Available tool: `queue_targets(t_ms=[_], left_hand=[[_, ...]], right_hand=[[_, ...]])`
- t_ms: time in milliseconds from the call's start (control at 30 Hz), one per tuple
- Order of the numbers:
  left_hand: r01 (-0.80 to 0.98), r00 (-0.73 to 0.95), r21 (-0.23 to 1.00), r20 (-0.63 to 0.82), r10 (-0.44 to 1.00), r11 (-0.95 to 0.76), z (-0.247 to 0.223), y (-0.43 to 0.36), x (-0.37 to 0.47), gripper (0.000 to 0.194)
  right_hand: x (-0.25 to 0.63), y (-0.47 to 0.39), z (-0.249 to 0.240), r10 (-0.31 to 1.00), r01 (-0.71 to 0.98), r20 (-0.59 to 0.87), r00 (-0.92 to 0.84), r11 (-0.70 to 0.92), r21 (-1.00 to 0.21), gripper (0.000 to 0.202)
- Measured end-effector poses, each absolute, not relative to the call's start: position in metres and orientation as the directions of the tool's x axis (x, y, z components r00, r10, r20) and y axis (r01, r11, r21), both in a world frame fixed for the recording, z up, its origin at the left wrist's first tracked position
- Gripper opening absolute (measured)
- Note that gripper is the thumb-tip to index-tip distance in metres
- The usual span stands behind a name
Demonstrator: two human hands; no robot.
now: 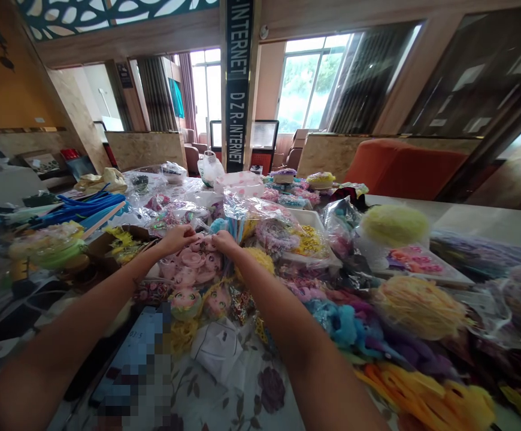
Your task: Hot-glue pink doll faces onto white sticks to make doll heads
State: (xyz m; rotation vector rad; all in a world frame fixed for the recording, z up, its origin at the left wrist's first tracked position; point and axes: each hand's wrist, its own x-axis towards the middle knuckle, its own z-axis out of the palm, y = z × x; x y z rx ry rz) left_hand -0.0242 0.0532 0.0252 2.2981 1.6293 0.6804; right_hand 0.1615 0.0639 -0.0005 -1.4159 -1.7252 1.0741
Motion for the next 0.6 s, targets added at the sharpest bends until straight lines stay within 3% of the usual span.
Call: queue_targets(t_ms=[167, 433, 600], left_hand=[[0.859, 0.343, 0.351, 0.149, 0.927, -0.374, 0.017, 0.048, -0.025, 0.023], [0.856, 0.452, 0.270, 0.022, 0.892, -0.441, 0.007, 0.037, -0.021, 0.029], [0.895, 0.386, 0.221, 0.049, 0.921, -0.387, 0.009, 0.029, -0.020, 0.027]], right_hand=[[0.158, 0.067, -0.002, 0.977, 0.589, -0.047, -0.210, 0.088, -0.803, 0.032], [0.156, 0.064, 0.009, 0.983, 0.710, 0.055, -0.176, 0.165, -0.684, 0.031], [0.155, 0.058, 0.015, 0.977, 0.753, 0.080, -0.199, 0.205, -0.626, 0.030]])
